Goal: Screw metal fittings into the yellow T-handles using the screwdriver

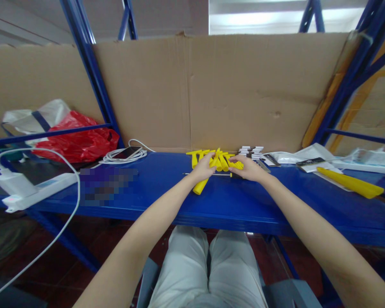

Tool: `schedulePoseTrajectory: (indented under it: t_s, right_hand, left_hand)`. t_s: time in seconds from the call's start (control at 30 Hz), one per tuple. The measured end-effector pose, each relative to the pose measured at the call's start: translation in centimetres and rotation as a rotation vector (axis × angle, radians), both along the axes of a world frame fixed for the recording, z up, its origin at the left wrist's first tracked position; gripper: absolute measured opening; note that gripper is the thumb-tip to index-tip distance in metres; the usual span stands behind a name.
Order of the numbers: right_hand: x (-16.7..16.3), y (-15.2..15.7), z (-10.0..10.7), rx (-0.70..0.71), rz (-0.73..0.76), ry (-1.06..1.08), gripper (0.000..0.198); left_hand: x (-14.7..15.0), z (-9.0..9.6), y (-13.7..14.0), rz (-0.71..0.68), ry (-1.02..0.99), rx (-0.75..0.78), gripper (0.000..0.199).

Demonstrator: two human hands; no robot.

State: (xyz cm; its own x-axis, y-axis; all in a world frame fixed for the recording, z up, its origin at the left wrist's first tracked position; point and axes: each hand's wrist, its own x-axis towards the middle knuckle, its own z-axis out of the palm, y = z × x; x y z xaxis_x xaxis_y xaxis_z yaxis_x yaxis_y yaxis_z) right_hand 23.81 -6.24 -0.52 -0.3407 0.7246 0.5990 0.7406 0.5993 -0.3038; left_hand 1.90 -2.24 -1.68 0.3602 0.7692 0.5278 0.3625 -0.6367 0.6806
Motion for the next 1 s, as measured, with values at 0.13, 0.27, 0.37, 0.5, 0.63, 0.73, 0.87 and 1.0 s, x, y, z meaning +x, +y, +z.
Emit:
schedulePoseTrajectory:
  t_s: [0.13,0.27,0.37,0.5,0.63,0.73,0.87,1.0]
  right_hand:
    - [-1.2,0.6,-0.3,0.137,0.067,0.041,0.023]
    - [-1.9,0.6,-0.4,0.157,0.018,0.065,0.018]
    - [-2.2,0.4,-0.3,0.148,-0.001,0.1,0.014]
    - [-2.3,0.2,0.0,0.149,-0.012,0.144,0.01]
    - [-2.3,-0.1,0.2,0.153,-0.006,0.183,0.009]
    - [-2.3,-0.2,0.3,0.146,0.012,0.201,0.008]
    - [-2.2,-0.3,0.4,0.13,0.031,0.218,0.006]
    - [-2.2,-0.3,0.3,0.124,0.041,0.214,0.005]
  left_hand:
    - [0.3,-0.3,0.0,-0.096,0.05,0.047,0.058]
    - [0.4,-0.2,-0.4,-0.101,0.114,0.069,0.058]
    - [0.5,0.0,-0.6,-0.099,0.147,0.092,0.058]
    - [0.6,0.1,-0.8,-0.11,0.179,0.147,0.056]
    - [0.7,0.2,-1.2,-0.127,0.195,0.172,0.055]
    - [0.7,0.4,-1.4,-0.134,0.204,0.168,0.056]
    - [0.7,0.5,-1.6,-0.14,0.219,0.156,0.056]
    - [0.6,0.2,-1.4,-0.155,0.201,0.137,0.057]
